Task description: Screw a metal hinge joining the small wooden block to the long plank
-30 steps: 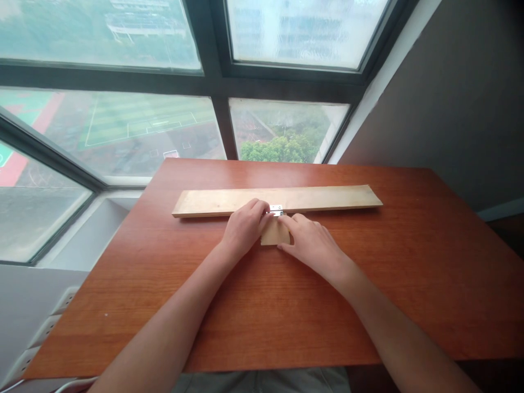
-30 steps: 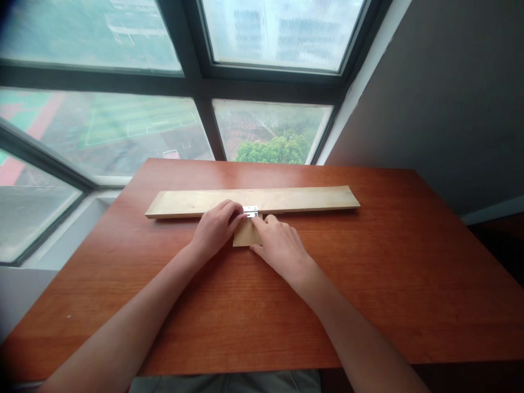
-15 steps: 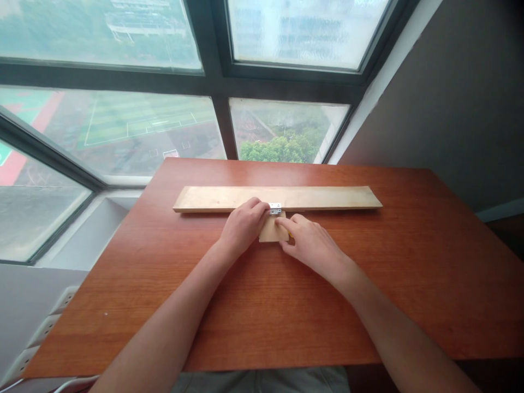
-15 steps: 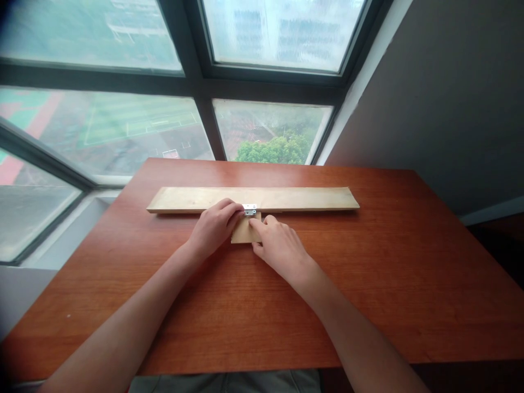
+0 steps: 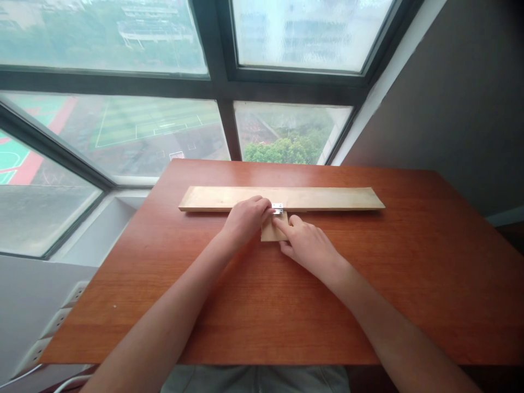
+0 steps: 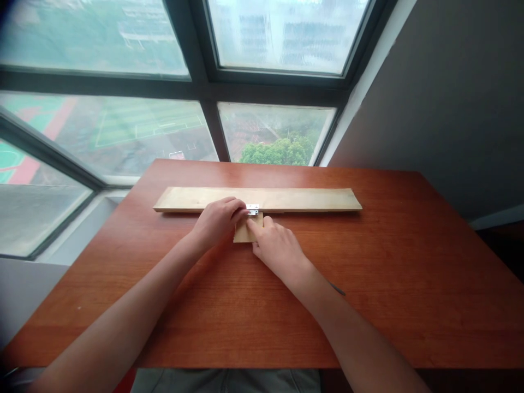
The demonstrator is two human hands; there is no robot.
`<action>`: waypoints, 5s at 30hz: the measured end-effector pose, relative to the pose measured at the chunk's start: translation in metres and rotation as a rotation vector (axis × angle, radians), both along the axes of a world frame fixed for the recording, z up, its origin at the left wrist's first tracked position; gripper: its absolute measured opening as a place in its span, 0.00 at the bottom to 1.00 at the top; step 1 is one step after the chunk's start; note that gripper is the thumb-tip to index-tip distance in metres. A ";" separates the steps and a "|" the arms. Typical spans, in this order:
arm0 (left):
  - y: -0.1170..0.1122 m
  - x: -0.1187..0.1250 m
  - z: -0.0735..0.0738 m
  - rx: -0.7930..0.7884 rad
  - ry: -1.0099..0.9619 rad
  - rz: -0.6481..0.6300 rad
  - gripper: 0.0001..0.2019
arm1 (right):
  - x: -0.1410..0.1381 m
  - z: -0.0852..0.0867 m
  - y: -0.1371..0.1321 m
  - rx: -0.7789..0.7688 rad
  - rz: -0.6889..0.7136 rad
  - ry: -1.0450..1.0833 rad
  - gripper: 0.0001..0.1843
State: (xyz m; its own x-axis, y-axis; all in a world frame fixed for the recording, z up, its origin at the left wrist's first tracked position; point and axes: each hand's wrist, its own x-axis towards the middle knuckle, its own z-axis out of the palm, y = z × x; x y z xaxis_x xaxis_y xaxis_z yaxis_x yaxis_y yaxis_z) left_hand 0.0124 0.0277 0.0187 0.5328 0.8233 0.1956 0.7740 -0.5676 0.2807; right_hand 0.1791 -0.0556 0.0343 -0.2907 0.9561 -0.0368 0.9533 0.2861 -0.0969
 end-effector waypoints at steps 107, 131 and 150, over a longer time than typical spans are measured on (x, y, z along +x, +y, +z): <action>0.015 0.029 0.011 0.145 0.287 -0.187 0.21 | 0.032 -0.014 0.021 -0.336 -0.069 0.706 0.05; 0.007 0.012 0.022 0.110 0.327 -0.302 0.06 | 0.033 -0.016 0.022 -0.326 -0.051 0.688 0.06; 0.013 0.020 0.016 0.109 0.325 -0.360 0.05 | 0.034 -0.014 0.022 -0.337 -0.047 0.710 0.06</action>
